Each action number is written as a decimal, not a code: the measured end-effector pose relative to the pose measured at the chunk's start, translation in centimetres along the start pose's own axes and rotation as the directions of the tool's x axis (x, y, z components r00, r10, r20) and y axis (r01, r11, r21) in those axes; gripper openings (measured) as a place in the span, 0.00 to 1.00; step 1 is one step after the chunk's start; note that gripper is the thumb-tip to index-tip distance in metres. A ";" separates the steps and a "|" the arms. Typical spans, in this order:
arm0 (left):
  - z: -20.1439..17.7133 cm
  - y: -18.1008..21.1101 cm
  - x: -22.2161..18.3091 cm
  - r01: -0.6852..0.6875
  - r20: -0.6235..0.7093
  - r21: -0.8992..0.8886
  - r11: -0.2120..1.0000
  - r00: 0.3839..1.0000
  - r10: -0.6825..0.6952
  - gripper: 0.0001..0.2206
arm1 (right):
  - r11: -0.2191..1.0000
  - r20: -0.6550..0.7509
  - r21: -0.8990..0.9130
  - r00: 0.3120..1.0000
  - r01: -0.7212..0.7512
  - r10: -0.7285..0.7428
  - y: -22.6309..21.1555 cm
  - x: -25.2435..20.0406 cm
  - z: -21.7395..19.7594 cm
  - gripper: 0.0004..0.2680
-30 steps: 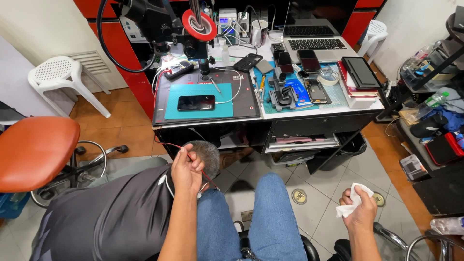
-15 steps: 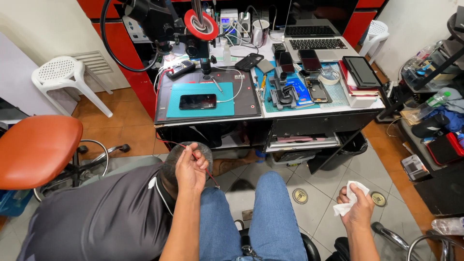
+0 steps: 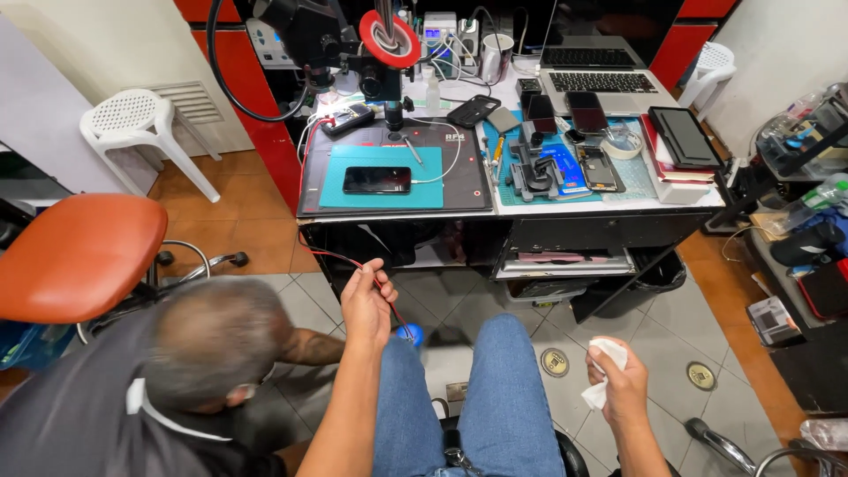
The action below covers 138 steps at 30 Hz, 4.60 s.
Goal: The person is disassembling a mobile phone by removing internal screws and then cleaning the screen using a cloth and cleaning solution.
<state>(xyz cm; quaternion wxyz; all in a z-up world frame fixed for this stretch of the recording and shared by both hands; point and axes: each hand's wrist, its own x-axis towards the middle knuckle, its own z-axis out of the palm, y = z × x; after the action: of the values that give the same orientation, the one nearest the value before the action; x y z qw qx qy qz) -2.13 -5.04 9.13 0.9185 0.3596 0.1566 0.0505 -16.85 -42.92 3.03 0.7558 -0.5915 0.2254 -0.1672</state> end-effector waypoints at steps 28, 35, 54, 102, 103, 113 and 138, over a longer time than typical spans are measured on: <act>-22.2 -12.4 16.0 0.217 -0.303 0.669 0.711 0.953 -0.006 0.24 | 0.221 0.698 -0.483 0.525 0.847 -0.487 -0.2 10.1 19.8 0.13; -15.0 -6.4 14.6 0.030 -0.026 0.999 0.027 0.987 -0.159 0.21 | -0.196 0.865 -0.462 0.392 0.865 -0.314 -5.0 16.8 32.6 0.24; -10.4 -3.8 18.5 -0.124 0.090 0.979 -0.159 0.974 -0.207 0.36 | -0.461 0.938 -0.280 0.136 0.842 -0.320 -1.7 19.4 32.9 0.22; 4.5 11.5 10.4 -0.618 0.499 0.689 0.380 0.784 0.371 0.16 | 0.988 0.679 0.082 0.733 -0.129 0.039 -7.0 10.7 37.8 0.06; 6.0 12.1 10.3 -0.671 0.584 0.619 0.408 0.741 0.332 0.19 | 0.977 0.683 0.147 0.730 -0.157 0.015 -7.5 9.5 39.2 0.03; 6.2 13.1 13.7 -0.650 0.533 0.598 0.469 0.759 0.373 0.08 | 0.958 0.501 -0.184 0.818 -0.220 0.284 -6.7 9.4 44.1 0.14; 5.2 14.4 16.6 -0.347 0.351 0.641 0.684 0.926 0.141 0.14 | 0.918 0.575 -0.040 0.742 -0.395 0.344 -4.4 12.2 47.4 0.09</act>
<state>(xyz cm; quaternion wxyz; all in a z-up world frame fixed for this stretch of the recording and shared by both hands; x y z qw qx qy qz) 15.54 5.63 18.29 0.7136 0.6977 -0.0141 0.0614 18.97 -11.51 14.94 0.8305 -0.5248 0.0939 0.1616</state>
